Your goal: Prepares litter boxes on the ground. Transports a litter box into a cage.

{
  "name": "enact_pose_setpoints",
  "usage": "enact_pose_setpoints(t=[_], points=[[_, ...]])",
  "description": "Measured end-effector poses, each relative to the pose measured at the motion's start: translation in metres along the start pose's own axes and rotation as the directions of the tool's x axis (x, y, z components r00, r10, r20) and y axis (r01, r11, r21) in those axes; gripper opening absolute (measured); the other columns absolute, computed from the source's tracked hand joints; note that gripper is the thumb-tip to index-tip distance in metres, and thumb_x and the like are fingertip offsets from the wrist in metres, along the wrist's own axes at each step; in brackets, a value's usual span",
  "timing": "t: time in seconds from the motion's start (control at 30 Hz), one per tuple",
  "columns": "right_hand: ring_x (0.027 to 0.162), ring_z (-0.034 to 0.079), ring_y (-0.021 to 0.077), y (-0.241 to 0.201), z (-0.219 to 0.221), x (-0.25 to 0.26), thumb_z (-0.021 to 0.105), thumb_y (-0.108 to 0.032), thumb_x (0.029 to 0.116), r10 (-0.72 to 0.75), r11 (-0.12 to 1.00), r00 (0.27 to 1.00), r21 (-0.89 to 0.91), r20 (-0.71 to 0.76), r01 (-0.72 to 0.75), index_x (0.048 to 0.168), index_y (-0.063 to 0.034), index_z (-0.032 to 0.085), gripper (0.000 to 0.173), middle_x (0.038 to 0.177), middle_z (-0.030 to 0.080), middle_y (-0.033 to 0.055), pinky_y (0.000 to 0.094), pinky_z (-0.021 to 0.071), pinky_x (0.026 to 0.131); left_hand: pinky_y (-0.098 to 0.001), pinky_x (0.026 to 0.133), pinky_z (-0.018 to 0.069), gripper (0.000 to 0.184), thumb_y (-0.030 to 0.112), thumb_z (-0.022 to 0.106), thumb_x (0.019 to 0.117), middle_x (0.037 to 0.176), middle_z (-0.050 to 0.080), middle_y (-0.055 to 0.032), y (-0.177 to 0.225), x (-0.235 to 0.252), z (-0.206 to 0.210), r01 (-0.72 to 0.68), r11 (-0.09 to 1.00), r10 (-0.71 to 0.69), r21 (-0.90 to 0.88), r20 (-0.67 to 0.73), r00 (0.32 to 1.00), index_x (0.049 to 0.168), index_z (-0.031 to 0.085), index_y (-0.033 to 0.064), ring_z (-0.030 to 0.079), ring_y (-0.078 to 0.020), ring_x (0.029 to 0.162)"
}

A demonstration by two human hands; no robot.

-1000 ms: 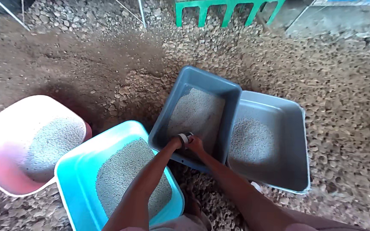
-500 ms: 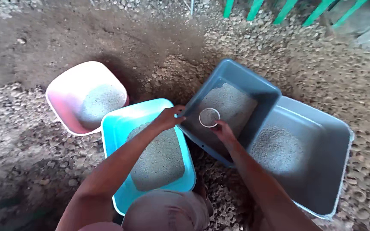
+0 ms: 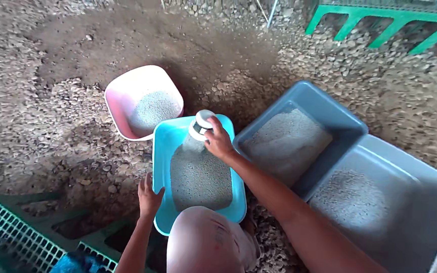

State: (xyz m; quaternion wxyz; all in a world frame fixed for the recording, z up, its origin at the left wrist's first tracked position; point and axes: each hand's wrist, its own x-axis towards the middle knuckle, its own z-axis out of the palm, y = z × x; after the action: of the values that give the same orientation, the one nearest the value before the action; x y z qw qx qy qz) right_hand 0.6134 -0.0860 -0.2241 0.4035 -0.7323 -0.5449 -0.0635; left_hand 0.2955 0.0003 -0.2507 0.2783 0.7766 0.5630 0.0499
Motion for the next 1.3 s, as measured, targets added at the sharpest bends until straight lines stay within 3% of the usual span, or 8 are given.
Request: enact_pose_setpoints(t=[0.1,0.23,0.53,0.63,0.8,0.9,1.1,1.3], points=[[0.129,0.059,0.0456,0.003,-0.022,0.016,0.080,0.002,0.0741,-0.136,0.989,0.984,-0.075,-0.113,0.128,0.082,0.0002,0.071,0.012,0.134,0.062,0.0292,0.0524,0.0546,0.101,-0.0627,0.109,0.0412,0.087,0.015,0.075,0.0936,0.148,0.046,-0.0334,-0.023,0.002,0.005,0.296,0.945,-0.276,-0.142,0.144,0.950,0.162,0.022,0.0060,0.050,-0.0492,0.134],[0.131,0.057,0.0426,0.055,-0.087,-0.029,0.086,-0.012,0.0781,0.218,0.970,0.969,-0.084,-0.114,-0.228,0.094,0.0024,0.073,0.025,0.144,0.054,0.0283,0.0541,0.0534,0.103,-0.0580,0.103,0.0465,0.056,0.025,0.063,0.1026,0.140,0.055,-0.0272,-0.059,0.018,0.024,0.505,0.793,-0.402,-0.340,0.329,0.854,0.150,0.044,0.0031,0.057,-0.0387,0.126],[0.140,0.041,0.0531,0.245,-0.144,-0.166,0.085,-0.025,0.0820,0.719,0.693,0.667,-0.272,0.193,-0.668,0.115,0.0046,0.069,0.047,0.154,0.035,0.0380,0.0572,0.0420,0.112,-0.0630,0.106,0.0403,0.051,0.033,0.062,0.1033,0.133,0.058,-0.0323,-0.060,0.024,0.050,0.587,0.804,-0.587,-0.089,0.038,0.809,0.136,0.056,-0.0064,0.055,-0.0447,0.127],[0.121,0.063,0.0354,0.159,-0.138,-0.169,0.074,-0.031,0.0911,0.551,0.798,0.730,0.001,0.404,-0.603,0.121,0.0020,0.070,0.044,0.133,0.062,0.0272,0.0441,0.0536,0.102,-0.0608,0.106,0.0414,0.049,0.025,0.067,0.1004,0.134,0.058,-0.0313,-0.066,0.027,0.053,0.623,0.762,-0.630,-0.176,0.021,0.776,0.135,0.056,-0.0077,0.056,-0.0422,0.126],[0.145,0.042,0.0417,0.033,-0.093,-0.236,0.078,-0.034,0.0906,0.316,0.313,0.127,0.023,0.940,-0.950,0.159,0.0096,0.017,0.102,0.158,0.034,0.0347,0.0518,0.0357,0.121,-0.0645,0.106,0.0395,0.047,0.018,0.070,0.0979,0.132,0.058,-0.0350,-0.044,0.033,0.048,0.662,0.746,-0.660,-0.067,0.052,0.749,0.133,0.057,-0.0103,0.054,-0.0477,0.126],[0.137,0.051,0.0416,0.032,-0.057,-0.201,0.083,-0.041,0.0836,0.460,0.227,0.010,-0.107,0.888,-0.968,0.156,0.0084,0.025,0.105,0.150,0.045,0.0334,0.0549,0.0429,0.113,-0.0654,0.105,0.0374,0.052,0.035,0.055,0.1066,0.130,0.058,-0.0369,-0.026,0.026,0.041,0.607,0.786,-0.611,-0.117,0.002,0.792,0.133,0.057,-0.0097,0.055,-0.0490,0.124],[0.133,0.056,0.0377,-0.005,-0.124,-0.106,0.069,-0.025,0.0977,0.338,0.474,-0.073,-0.237,0.938,-0.848,0.154,0.0049,0.033,0.073,0.144,0.053,0.0285,0.0505,0.0448,0.112,-0.0588,0.089,0.0436,0.052,0.039,0.049,0.1084,0.119,0.060,-0.0316,0.030,-0.021,-0.087,0.602,0.797,-0.602,0.054,-0.006,0.798,0.133,0.057,-0.0060,0.058,-0.0373,0.099],[0.129,0.057,0.0403,-0.061,-0.248,-0.013,0.066,0.001,0.0885,0.575,0.355,0.112,-0.124,0.810,-0.927,0.141,0.0073,0.052,0.055,0.139,0.057,0.0293,0.0531,0.0465,0.109,-0.0612,0.099,0.0430,0.061,0.041,0.045,0.1083,0.124,0.058,-0.0373,0.160,-0.148,-0.218,0.685,0.728,-0.685,0.035,-0.025,0.728,0.131,0.054,-0.0146,0.058,-0.0438,0.111]])
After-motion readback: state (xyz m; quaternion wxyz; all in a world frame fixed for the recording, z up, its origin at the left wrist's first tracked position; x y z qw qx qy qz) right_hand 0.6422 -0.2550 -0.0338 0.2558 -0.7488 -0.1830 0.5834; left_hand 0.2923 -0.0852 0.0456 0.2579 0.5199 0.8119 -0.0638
